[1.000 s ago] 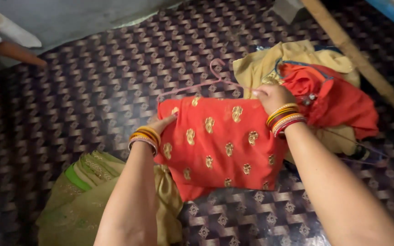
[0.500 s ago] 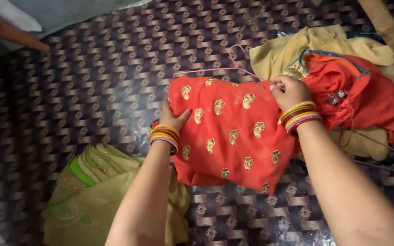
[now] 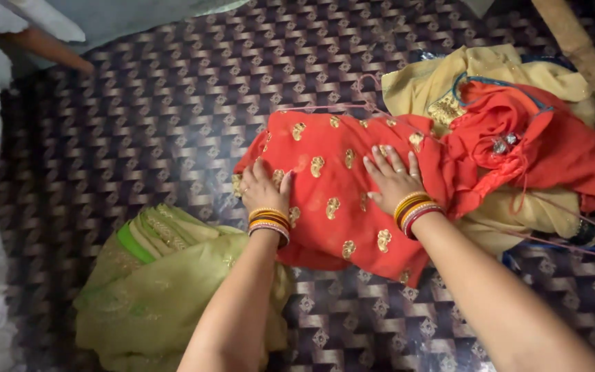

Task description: The person folds a red embroidered garment and attaches it to a pink plastic hanger by hand.

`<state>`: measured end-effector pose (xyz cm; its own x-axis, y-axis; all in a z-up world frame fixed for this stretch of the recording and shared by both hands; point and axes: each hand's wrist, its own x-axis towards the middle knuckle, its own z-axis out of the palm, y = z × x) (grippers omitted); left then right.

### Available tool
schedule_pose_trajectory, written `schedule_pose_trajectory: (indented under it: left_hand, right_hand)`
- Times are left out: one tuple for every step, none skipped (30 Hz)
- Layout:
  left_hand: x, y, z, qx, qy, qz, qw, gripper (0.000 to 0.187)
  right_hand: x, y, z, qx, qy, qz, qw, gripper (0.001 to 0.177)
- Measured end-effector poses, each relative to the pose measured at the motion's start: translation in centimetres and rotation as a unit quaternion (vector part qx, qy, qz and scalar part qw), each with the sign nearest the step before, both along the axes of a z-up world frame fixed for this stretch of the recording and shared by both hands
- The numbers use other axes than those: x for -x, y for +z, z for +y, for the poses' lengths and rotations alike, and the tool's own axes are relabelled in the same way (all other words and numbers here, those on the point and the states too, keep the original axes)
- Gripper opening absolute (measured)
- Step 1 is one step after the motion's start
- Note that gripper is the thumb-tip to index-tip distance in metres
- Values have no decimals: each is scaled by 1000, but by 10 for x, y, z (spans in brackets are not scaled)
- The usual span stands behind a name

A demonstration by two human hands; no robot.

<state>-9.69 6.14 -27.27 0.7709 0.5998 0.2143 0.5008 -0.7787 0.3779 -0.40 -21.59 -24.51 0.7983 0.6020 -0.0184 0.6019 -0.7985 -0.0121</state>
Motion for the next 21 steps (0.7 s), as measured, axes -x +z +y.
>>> schedule_pose_trajectory:
  left_hand:
    - [5, 13, -6, 21, 28, 35, 999, 83]
    - [9, 27, -10, 41, 56, 70, 995, 83]
    - [11, 40, -12, 116, 73, 96, 986, 80]
    - [11, 52, -12, 189, 89, 123, 970, 78]
    - [14, 58, -12, 262, 104, 151, 948, 76]
    - [18, 59, -9, 282, 91, 162, 941, 77]
    - [18, 56, -4, 303, 76, 170, 934, 78]
    - [17, 48, 1, 324, 61, 179, 927, 79]
    - [13, 37, 5, 320, 48, 185, 928, 73]
    - [7, 24, 10, 316, 36, 190, 929, 67]
    - [1, 11, 13, 311, 24, 195, 930, 62]
    - [-8, -3, 13, 364, 9, 157, 918, 52]
    - [-16, -16, 11, 414, -6, 120, 902, 42]
    - [-23, -27, 13, 461, -21, 81, 883, 33]
    - [-28, -37, 18, 508, -44, 34, 860, 29]
    - [-34, -44, 24, 552, -66, -13, 831, 26]
    - [-40, -52, 31, 593, -89, -60, 798, 22]
    - [-47, -58, 39, 673, -90, -87, 729, 18]
    - [-54, -64, 46, 746, -91, -112, 650, 14]
    - [-57, -69, 54, 810, -90, -135, 564, 11]
    - [-52, -71, 63, 802, -95, -103, 580, 14]
  right_hand:
    - [-2, -1, -2, 3, -2, -16, 1000, 80]
    - [1, -1, -3, -22, -5, -32, 999, 70]
    - [11, -3, -2, -47, -6, -47, 998, 61]
    - [22, -2, -2, -73, -7, -62, 995, 51]
    - [35, -2, -1, -63, 11, -22, 998, 53]
    - [50, -2, 3, -54, 28, 18, 998, 56]
    - [63, -2, 8, -43, 45, 56, 997, 60]
    - [80, -4, 14, -88, 66, 25, 994, 72]
    - [96, -6, 21, -131, 87, -6, 988, 85]
    - [104, -7, 26, -174, 108, -37, 978, 99]
    - [105, -6, 30, -174, 88, -41, 980, 89]
    - [105, -5, 34, -174, 67, -44, 981, 80]
    - [105, -2, 37, -175, 46, -47, 982, 74]
    - [97, 4, 37, -194, 7, -9, 981, 63]
    - [81, 14, 36, -213, -33, 29, 976, 53]
    - [66, 26, 37, -231, -73, 68, 968, 44]
    - [53, 40, 36, -259, -76, 26, 963, 43]
    - [44, 55, 33, -287, -79, -17, 955, 42]
    - [41, 67, 30, -306, -33, -28, 951, 43]
    - [38, 76, 28, -325, 13, -38, 945, 44]
    - [39, 80, 28, -342, 59, -48, 937, 46]
